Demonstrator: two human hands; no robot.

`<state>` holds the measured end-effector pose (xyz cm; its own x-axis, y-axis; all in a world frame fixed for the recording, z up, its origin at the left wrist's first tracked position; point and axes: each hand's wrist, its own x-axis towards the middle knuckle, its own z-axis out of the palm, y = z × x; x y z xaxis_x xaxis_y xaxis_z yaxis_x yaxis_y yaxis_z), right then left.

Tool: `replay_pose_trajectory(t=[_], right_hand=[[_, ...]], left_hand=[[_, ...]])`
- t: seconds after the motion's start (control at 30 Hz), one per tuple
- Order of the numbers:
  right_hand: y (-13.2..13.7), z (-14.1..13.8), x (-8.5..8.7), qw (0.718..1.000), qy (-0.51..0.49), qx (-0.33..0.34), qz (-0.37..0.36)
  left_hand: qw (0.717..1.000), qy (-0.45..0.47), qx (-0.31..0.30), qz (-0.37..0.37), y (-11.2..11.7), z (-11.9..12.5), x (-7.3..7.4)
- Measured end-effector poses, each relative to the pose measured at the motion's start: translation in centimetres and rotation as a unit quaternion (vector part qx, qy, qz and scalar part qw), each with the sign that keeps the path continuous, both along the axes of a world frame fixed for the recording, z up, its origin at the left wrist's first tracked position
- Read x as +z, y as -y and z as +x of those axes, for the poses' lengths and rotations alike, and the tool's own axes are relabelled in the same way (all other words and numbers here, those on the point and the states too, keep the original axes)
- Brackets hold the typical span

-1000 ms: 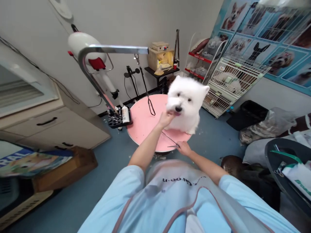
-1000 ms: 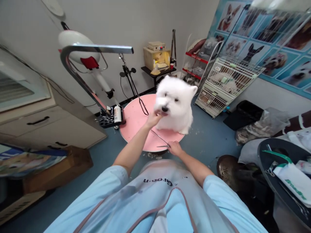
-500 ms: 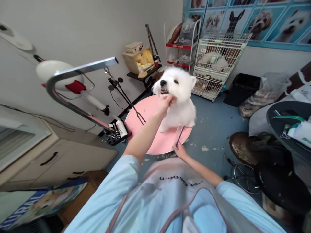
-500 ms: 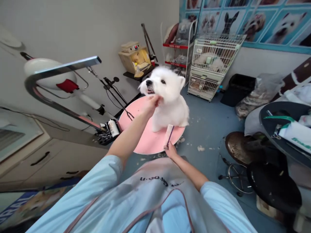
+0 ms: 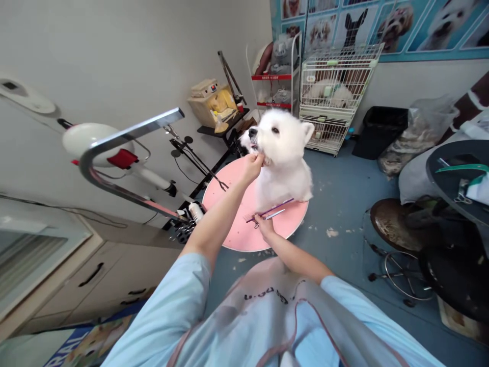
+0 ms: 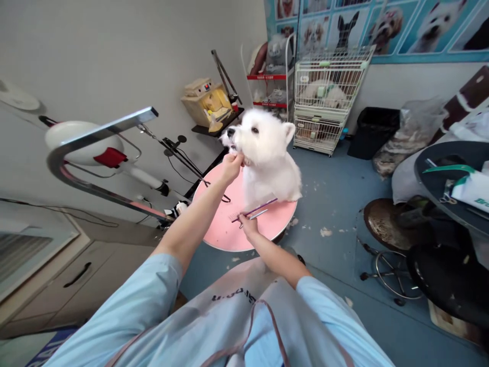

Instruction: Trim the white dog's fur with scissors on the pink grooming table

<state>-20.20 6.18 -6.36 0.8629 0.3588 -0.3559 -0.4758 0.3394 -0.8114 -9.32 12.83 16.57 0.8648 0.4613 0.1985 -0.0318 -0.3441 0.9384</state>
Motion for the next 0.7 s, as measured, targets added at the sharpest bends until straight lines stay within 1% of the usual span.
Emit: replay_pose_trajectory(t=[0.07, 0.17, 0.23, 0.27, 0.33, 0.37, 0.43, 0.47, 0.53, 0.57, 0.63, 0.7], right_hand=[[-0.9, 1.1, 1.2, 0.999, -0.014, -0.026, 0.011], [-3.3, 4.3, 3.7, 0.997, -0.042, -0.059, 0.022], [-4.9, 6.6, 5.6, 0.995, -0.057, -0.076, 0.029], [-5.4, 7.4, 6.5, 0.995, -0.048, -0.080, 0.035], [-5.7, 7.8, 7.6, 0.996, 0.007, -0.070, 0.050], [-5.4, 7.4, 7.8, 0.996, 0.043, -0.057, 0.059], [-4.3, 5.6, 7.5, 0.992, 0.096, -0.023, 0.073], [-3.7, 4.7, 7.1, 0.992, 0.101, -0.012, 0.079], [-3.1, 3.6, 6.4, 0.994, 0.068, -0.015, 0.085], [-3.2, 3.6, 6.2, 0.995, 0.041, -0.026, 0.084], [-4.1, 4.6, 6.4, 0.996, 0.001, -0.058, 0.073], [-5.2, 5.7, 6.8, 0.996, 0.024, -0.070, 0.055]], left_hand=[[0.997, 0.009, -0.062, 0.040, 0.5, -0.1, 0.5], [0.987, -0.013, -0.128, 0.094, 1.3, -1.0, 1.5], [0.981, -0.023, -0.148, 0.127, 1.6, -1.6, 2.0], [0.978, -0.029, -0.153, 0.141, 1.7, -1.8, 2.2], [0.972, -0.039, -0.165, 0.162, 1.8, -1.9, 2.5], [0.970, -0.041, -0.173, 0.168, 1.8, -1.8, 2.6], [0.965, -0.037, -0.192, 0.176, 1.7, -1.7, 2.7], [0.962, -0.034, -0.203, 0.180, 1.6, -1.6, 2.7], [0.956, -0.033, -0.223, 0.187, 1.5, -1.4, 2.7], [0.954, -0.034, -0.230, 0.191, 1.4, -1.4, 2.7], [0.948, -0.036, -0.243, 0.204, 1.2, -1.3, 2.6], [0.942, -0.043, -0.255, 0.215, 1.0, -1.1, 2.7]])
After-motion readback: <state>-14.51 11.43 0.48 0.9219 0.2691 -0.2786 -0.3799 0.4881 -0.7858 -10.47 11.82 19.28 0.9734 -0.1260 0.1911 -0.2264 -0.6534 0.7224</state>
